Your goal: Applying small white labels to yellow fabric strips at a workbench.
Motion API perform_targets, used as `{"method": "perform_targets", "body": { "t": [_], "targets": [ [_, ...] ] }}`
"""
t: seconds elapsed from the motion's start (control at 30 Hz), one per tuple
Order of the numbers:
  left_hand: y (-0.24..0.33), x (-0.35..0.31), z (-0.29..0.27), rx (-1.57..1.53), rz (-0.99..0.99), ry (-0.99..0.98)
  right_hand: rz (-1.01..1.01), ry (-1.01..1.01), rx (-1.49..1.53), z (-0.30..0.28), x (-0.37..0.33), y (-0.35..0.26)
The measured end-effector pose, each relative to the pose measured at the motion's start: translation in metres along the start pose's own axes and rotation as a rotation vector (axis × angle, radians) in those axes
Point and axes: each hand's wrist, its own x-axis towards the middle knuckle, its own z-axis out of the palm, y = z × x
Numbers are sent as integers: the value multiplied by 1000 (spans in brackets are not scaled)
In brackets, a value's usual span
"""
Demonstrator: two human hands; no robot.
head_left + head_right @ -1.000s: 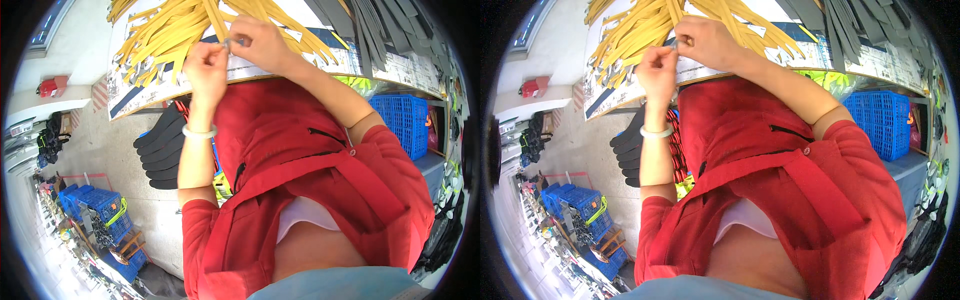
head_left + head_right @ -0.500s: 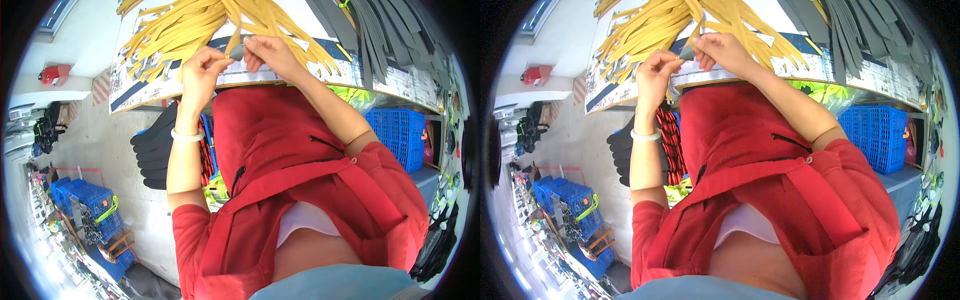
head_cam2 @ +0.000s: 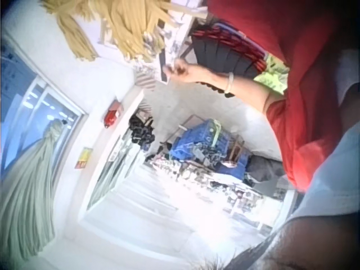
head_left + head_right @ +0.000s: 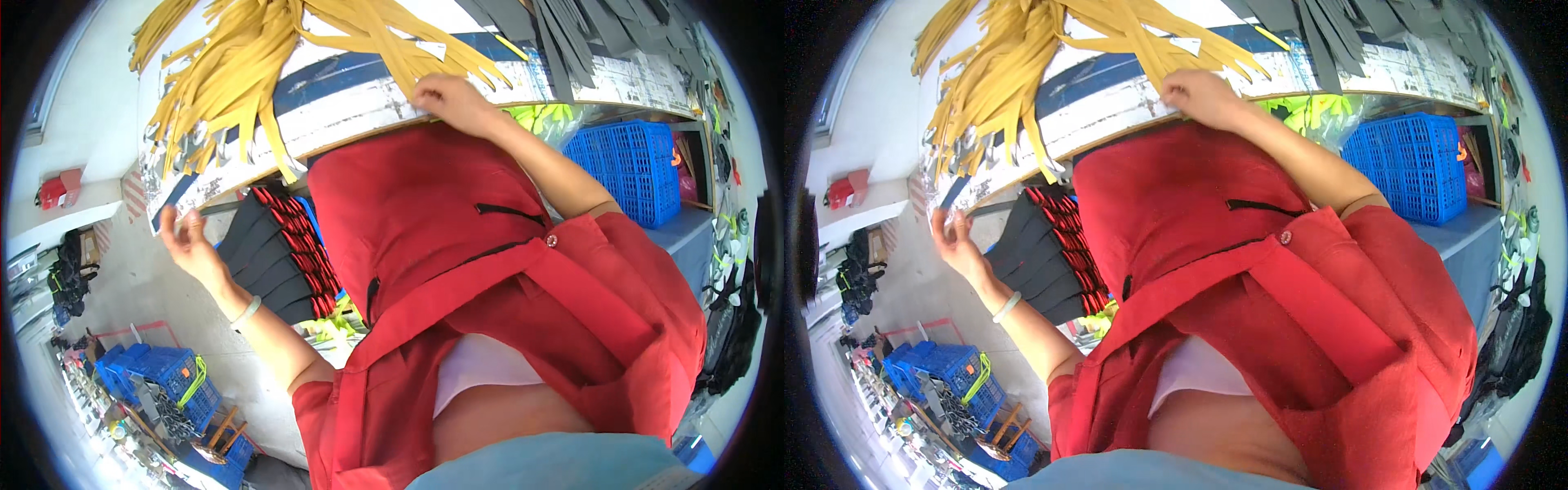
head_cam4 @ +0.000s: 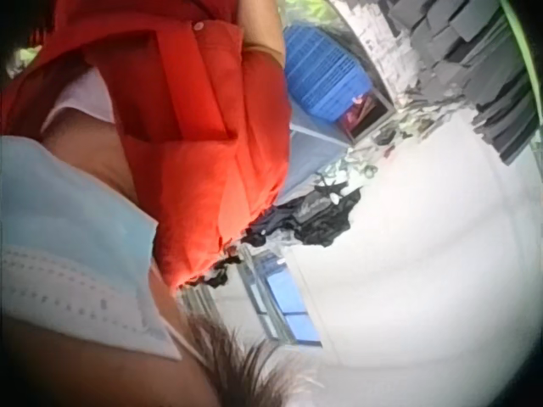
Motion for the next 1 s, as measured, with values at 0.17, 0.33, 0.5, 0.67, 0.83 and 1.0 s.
{"method": "perform_targets", "body": {
  "t": [0.17, 0.33, 0.5, 0.67, 0.83, 1.0],
  "targets": [
    [-35, -82, 74, -70, -281, -625, 121, -81, -142, -12, -1, -4],
    [6, -138, 178, -10, 28, -991, -142, -109, -353, -1, -4, 10],
    [20, -132, 213, -144, 22, -929, -5, -246, -266, -13, 10, -17],
    [46, -90, 224, -371, 159, -790, 49, -340, 391, -30, 18, -36],
    [58, -69, 213, -575, -187, -994, 143, -428, 641, -38, 34, -57],
    [53, -54, 201, -707, -328, -1040, 113, -498, 777, -23, 45, -63]
  ]
}}
